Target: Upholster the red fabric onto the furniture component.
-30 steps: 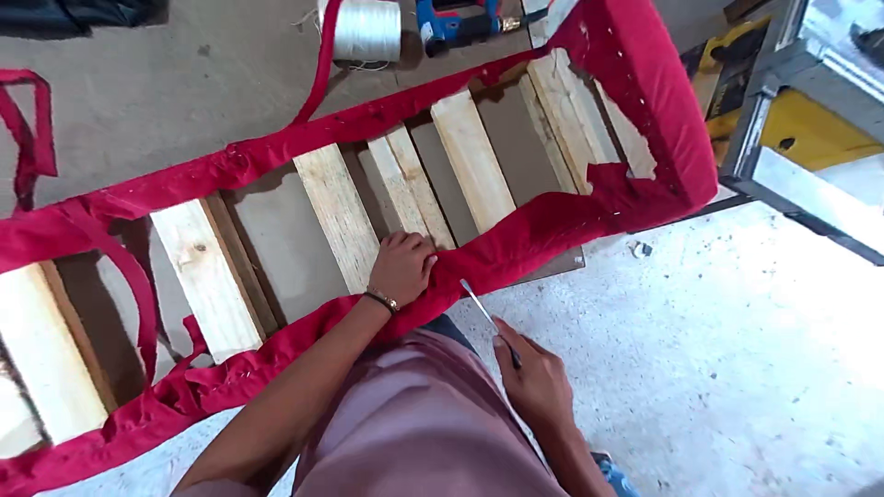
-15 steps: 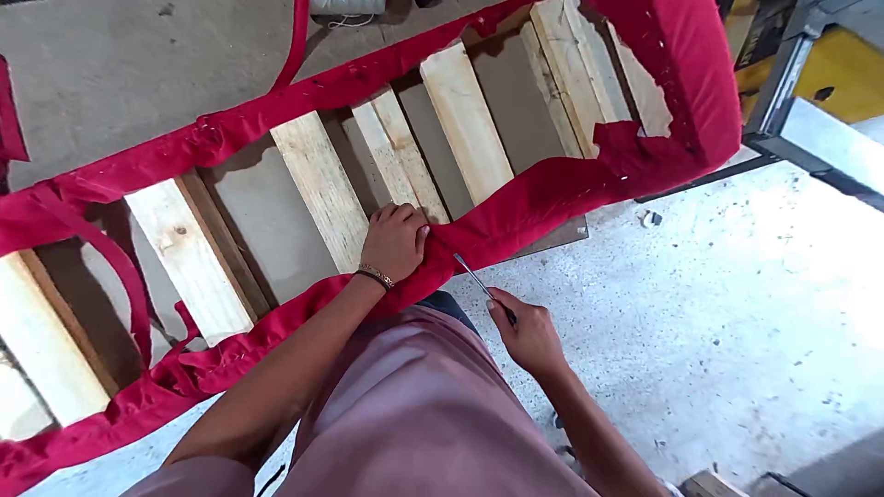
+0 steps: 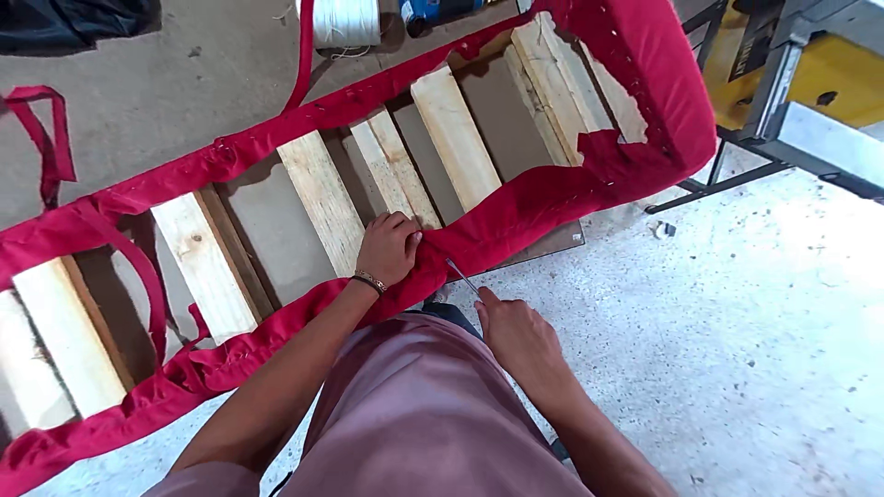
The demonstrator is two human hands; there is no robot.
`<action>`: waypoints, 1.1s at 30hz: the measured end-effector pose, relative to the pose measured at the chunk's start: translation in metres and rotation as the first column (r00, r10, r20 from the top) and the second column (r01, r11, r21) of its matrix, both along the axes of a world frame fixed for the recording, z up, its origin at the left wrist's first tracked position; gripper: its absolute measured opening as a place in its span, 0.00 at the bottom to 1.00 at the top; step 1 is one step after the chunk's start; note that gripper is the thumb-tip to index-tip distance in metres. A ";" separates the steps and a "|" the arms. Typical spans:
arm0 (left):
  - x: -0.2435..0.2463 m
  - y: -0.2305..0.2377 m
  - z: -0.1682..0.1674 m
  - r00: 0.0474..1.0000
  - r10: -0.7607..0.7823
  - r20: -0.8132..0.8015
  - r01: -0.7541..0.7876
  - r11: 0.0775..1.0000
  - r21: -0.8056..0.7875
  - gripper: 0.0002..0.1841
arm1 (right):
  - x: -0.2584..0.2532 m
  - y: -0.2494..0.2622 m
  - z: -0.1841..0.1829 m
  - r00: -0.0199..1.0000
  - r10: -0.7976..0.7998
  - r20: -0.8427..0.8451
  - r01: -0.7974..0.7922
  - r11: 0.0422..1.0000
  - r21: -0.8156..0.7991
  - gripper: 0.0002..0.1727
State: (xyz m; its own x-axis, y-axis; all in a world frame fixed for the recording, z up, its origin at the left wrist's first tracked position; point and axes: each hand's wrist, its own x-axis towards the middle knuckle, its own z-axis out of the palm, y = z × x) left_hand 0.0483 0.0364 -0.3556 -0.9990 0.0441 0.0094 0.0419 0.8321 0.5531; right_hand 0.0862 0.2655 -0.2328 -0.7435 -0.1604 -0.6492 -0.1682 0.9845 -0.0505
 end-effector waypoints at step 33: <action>0.005 -0.003 0.005 0.995 -0.048 0.091 0.047 0.999 0.011 0.16 | 0.032 0.054 -0.043 0.978 -0.104 -0.182 -0.011 0.842 -0.539 0.23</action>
State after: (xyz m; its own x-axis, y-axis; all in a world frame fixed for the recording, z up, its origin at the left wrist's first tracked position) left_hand 0.0534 0.0332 -0.3502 -0.9925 0.0915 -0.0815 0.0299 0.8257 0.5634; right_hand 0.1182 0.3192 -0.2755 -0.8612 -0.4012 -0.3121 -0.1857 0.8199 -0.5415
